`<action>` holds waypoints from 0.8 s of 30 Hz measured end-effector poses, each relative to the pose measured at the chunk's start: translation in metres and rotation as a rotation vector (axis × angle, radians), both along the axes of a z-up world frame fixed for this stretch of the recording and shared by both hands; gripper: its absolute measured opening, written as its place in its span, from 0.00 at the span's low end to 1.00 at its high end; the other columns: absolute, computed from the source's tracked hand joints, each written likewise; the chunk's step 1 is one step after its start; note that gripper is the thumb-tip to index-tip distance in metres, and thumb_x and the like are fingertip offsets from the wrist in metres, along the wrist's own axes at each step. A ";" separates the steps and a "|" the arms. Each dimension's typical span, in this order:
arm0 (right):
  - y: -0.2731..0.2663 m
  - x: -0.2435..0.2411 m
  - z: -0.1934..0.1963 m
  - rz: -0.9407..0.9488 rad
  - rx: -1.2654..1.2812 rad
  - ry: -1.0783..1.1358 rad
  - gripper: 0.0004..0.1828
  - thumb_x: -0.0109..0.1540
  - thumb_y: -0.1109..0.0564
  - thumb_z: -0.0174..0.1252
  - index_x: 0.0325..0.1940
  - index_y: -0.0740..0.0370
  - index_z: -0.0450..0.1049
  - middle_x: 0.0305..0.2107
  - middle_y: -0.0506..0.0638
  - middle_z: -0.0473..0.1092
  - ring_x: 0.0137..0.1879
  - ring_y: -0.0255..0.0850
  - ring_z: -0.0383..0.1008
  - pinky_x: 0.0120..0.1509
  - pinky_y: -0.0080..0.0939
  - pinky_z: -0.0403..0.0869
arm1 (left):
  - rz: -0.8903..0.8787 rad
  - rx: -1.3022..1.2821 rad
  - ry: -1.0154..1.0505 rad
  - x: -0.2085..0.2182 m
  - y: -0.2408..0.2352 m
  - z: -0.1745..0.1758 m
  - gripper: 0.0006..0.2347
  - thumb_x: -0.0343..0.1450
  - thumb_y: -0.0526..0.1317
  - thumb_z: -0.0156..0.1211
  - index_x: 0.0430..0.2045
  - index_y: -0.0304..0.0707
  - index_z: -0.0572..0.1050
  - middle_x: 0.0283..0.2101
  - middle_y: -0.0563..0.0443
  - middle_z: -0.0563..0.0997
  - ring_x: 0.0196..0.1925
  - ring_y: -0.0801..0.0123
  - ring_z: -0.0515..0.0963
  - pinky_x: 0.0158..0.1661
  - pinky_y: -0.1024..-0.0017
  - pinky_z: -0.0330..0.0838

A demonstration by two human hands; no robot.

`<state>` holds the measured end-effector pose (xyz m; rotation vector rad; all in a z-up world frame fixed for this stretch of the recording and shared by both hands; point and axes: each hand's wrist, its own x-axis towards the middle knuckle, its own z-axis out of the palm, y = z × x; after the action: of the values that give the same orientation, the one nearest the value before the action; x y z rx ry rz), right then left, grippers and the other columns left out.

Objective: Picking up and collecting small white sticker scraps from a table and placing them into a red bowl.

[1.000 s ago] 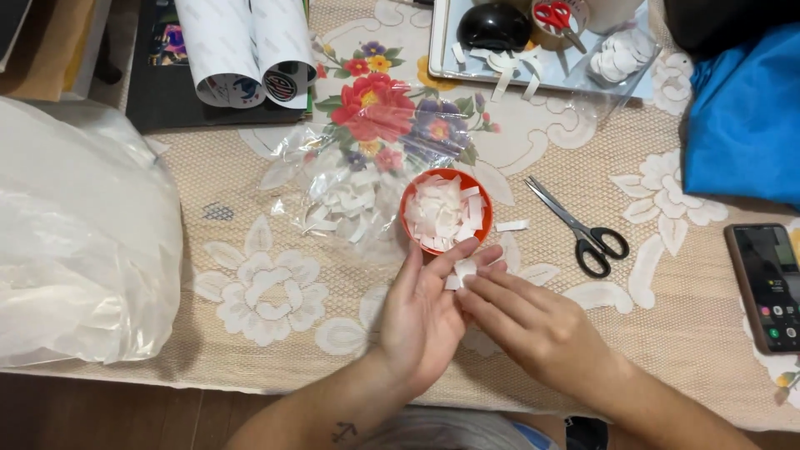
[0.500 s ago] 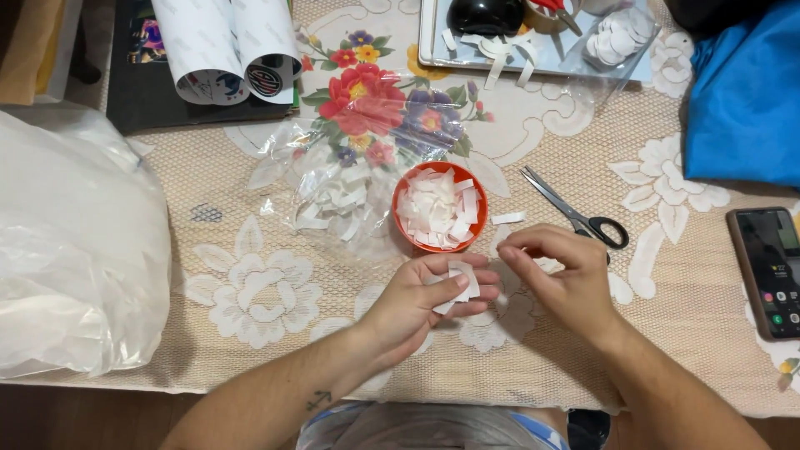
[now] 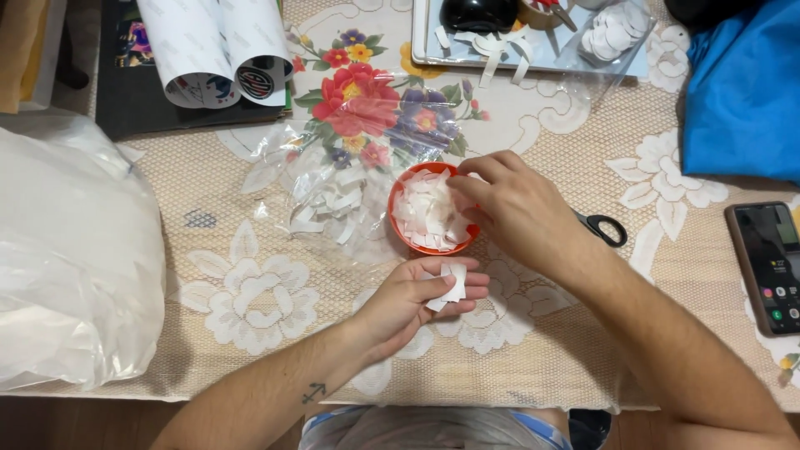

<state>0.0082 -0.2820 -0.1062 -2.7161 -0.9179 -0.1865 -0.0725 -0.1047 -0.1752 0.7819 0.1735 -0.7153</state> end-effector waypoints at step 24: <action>0.007 0.018 0.012 -0.074 0.396 0.531 0.11 0.53 0.69 0.67 0.38 0.65 0.83 0.31 0.60 0.79 0.39 0.52 0.81 0.46 0.45 0.79 | 0.013 -0.099 0.008 0.002 0.005 -0.013 0.18 0.73 0.32 0.49 0.56 0.15 0.68 0.51 0.25 0.79 0.52 0.51 0.82 0.50 0.61 0.80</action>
<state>0.0259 -0.2748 -0.0947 -2.2577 -0.5534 0.2976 -0.0701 -0.1001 -0.1877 0.6833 0.1488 -0.7096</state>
